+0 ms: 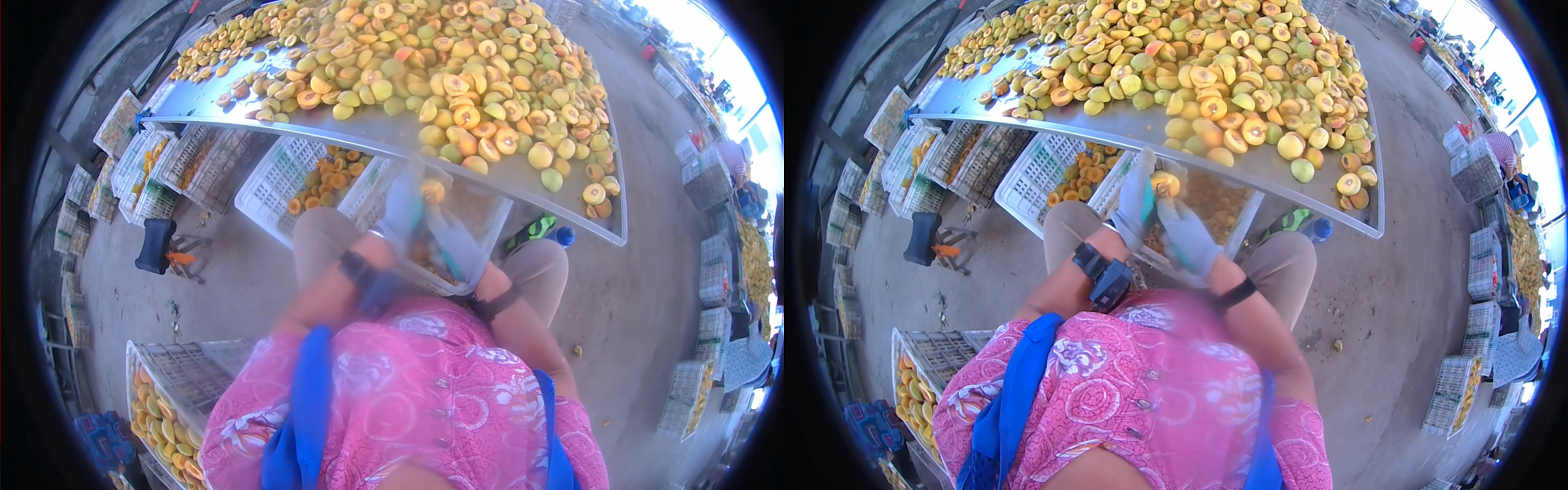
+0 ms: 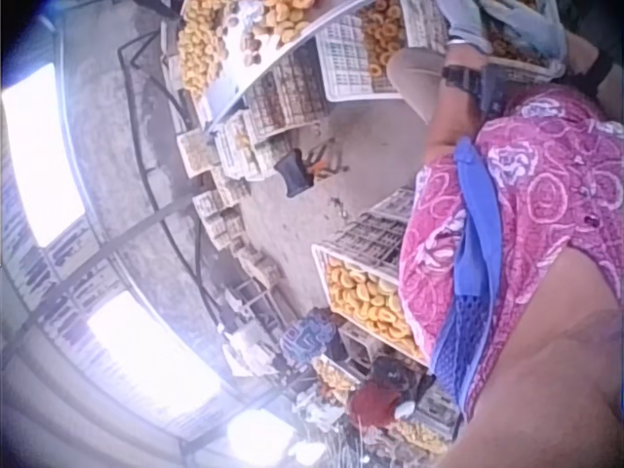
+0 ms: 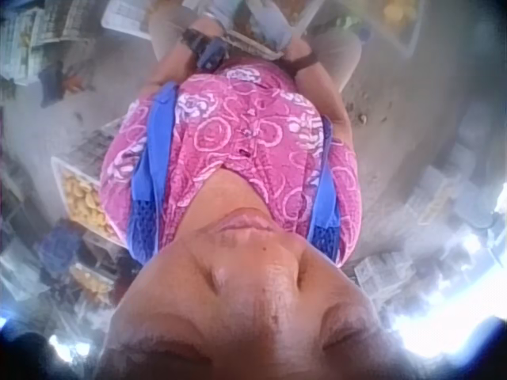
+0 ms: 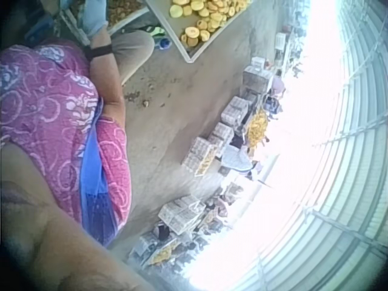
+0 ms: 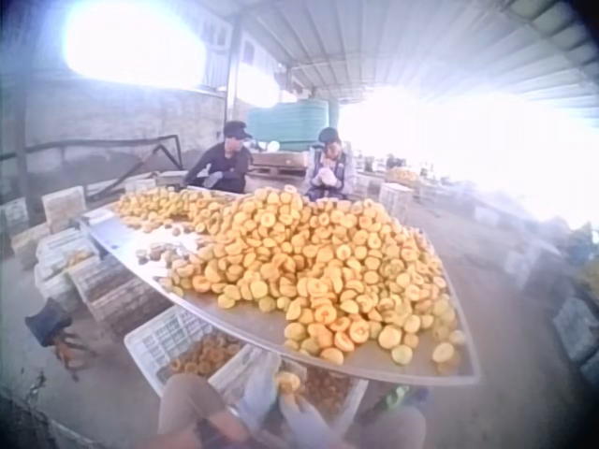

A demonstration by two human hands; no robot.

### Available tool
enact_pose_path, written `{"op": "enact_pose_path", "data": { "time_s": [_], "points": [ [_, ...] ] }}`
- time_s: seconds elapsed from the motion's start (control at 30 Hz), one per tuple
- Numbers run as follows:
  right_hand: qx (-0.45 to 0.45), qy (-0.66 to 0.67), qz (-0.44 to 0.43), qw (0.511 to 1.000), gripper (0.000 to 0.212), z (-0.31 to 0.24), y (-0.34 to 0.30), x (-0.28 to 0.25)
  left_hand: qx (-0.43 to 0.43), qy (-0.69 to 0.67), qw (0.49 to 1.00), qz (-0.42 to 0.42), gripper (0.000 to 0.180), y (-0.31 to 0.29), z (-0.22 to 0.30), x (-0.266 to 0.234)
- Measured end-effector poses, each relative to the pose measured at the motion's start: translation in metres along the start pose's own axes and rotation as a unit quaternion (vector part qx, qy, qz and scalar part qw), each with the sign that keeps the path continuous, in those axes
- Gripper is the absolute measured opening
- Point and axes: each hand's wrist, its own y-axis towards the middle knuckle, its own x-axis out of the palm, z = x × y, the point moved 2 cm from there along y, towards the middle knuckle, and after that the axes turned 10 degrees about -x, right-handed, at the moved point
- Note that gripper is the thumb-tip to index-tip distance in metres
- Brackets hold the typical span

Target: Processing halved fruit by removing stones and placing them into a bin.

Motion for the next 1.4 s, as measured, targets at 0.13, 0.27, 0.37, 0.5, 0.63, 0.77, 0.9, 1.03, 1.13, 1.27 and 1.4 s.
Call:
{"op": "enact_pose_path", "data": {
  "time_s": [0.13,0.27,0.37,0.5,0.63,0.77,0.9,1.03,1.13,1.27,1.4],
  "points": [
    [0.002,0.032,-0.036,0.999,0.035,0.008,0.002,0.001,-0.058,-0.046,0.996,-0.045,0.051,0.002,-0.003,-0.005],
    [0.015,0.015,-0.017,1.000,0.033,0.003,-0.001,0.002,-0.001,0.044,0.999,-0.011,0.052,0.008,-0.009,-0.010],
    [0.025,0.041,-0.050,0.998,0.033,-0.002,-0.004,-0.001,-0.083,-0.042,0.995,-0.028,0.054,-0.009,0.005,0.007],
    [-0.076,-0.022,-0.063,0.995,0.031,0.021,0.007,-0.006,0.001,0.122,0.992,-0.003,0.058,0.005,-0.004,-0.012],
    [0.046,0.132,-0.064,0.988,0.026,0.007,-0.002,-0.001,-0.064,0.137,0.986,-0.071,0.063,0.003,0.007,-0.017],
    [0.119,0.201,-0.108,0.966,0.024,0.007,-0.007,-0.002,-0.026,0.384,0.921,-0.065,0.067,0.000,0.020,-0.015],
    [0.184,0.303,-0.226,0.907,0.026,0.024,0.001,-0.005,0.036,0.366,0.919,-0.142,0.068,-0.005,0.022,-0.023],
    [0.176,0.387,-0.292,0.857,0.034,0.023,0.005,-0.001,-0.064,0.176,0.974,-0.126,0.055,-0.009,0.023,-0.019],
    [0.177,0.449,-0.345,0.805,0.036,0.020,0.007,0.002,-0.049,-0.017,0.996,-0.078,0.045,0.012,0.005,-0.042],
    [0.202,0.540,-0.340,0.743,0.041,0.019,0.011,-0.016,0.006,-0.175,0.983,-0.058,0.037,0.040,0.035,-0.085],
    [0.180,0.513,-0.208,0.813,0.040,0.037,0.025,-0.027,0.167,0.379,0.890,0.188,0.033,0.055,0.088,-0.120]
  ]
}}
